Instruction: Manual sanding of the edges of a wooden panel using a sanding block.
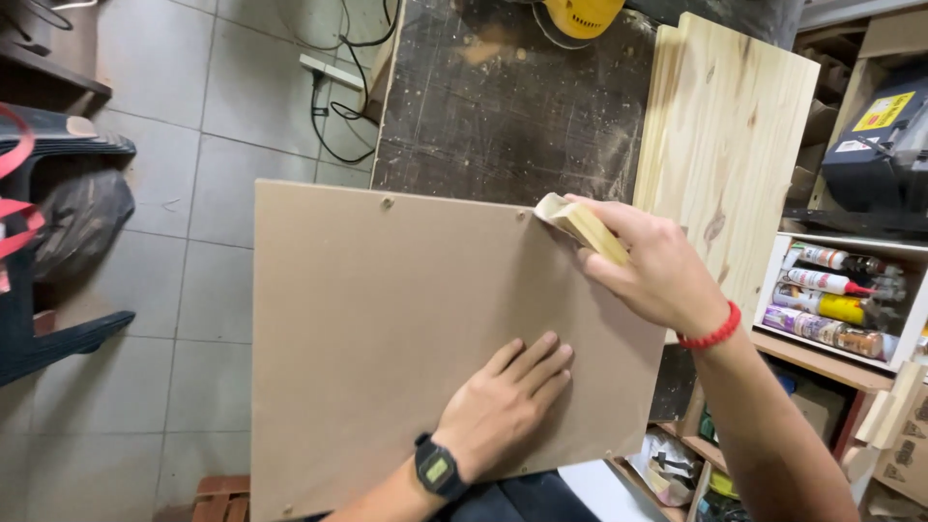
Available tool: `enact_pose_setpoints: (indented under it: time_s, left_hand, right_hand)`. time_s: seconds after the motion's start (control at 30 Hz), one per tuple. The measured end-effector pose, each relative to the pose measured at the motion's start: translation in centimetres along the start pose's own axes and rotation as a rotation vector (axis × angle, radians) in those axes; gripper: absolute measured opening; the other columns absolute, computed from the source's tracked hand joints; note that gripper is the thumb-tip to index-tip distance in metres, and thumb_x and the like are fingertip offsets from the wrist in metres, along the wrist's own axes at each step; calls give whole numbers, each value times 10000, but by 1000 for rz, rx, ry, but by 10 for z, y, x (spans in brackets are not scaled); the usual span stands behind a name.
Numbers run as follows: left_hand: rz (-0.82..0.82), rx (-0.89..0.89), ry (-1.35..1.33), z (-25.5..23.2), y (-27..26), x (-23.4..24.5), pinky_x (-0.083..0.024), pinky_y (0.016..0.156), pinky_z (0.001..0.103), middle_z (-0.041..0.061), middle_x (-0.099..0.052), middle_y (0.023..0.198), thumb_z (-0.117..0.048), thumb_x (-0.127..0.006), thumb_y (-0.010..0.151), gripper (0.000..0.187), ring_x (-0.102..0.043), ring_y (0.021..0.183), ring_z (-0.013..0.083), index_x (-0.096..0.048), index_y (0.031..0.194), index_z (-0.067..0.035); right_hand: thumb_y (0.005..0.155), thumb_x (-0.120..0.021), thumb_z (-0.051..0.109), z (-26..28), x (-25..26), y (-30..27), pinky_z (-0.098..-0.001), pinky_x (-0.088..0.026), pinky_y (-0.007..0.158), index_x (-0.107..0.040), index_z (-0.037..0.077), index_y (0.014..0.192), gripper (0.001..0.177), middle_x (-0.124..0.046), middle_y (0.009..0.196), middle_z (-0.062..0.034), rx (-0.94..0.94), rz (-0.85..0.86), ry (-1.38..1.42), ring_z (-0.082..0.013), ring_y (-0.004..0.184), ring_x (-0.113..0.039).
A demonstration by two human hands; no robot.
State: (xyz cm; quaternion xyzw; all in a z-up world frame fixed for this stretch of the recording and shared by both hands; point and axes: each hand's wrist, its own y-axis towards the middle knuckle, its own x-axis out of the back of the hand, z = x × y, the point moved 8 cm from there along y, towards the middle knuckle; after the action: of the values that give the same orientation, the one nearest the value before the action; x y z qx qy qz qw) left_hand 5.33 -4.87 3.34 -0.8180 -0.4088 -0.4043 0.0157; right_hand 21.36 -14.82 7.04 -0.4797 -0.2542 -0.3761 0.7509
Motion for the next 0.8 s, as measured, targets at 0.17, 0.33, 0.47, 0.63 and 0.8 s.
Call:
enact_pose_setpoints:
  time_s: [0.17,0.33,0.47,0.63,0.8]
  left_hand:
    - [-37,8,-43,-1,1,10,-370,1102,432,134,-544,1432,-71,-459,1004,282,-470,1360,321,-634,1223,-43]
    - [-52,19,-52,1,3,12,-405,1067,426,138,-574,1396,-68,-481,1005,245,-508,1325,314,-648,1184,-41]
    - [-52,17,-48,1,3,11,-402,1070,423,128,-574,1397,-70,-488,1005,240,-508,1324,314,-648,1182,-47]
    - [-69,18,-40,-1,1,9,-385,1093,425,120,-574,1404,-89,-482,1019,253,-496,1345,305,-645,1206,-40]
    - [-19,26,-37,-1,-1,-1,-325,1161,446,105,-504,1459,-122,-450,989,294,-411,1417,293,-593,1241,-69]
  right_hand:
    - [865,-580,204,8,5,-3,-267,-494,563,-621,125,1285,430,-730,1013,-37,70,2,51,-133,635,-609]
    - [824,-576,102,8,6,-2,-227,-498,453,-563,87,1326,503,-691,1155,-90,185,-85,-8,-100,512,-534]
    - [832,-570,66,2,-1,1,-152,-451,361,-566,51,1315,483,-699,1051,-95,213,-51,49,-51,464,-500]
    - [774,-585,1,19,21,-3,-309,-541,777,-568,8,1321,547,-635,1298,-150,122,-220,36,-207,915,-654]
    - [737,-678,10,76,-2,11,-277,-603,818,-530,12,1343,624,-644,1274,-165,315,-141,95,-228,1022,-686]
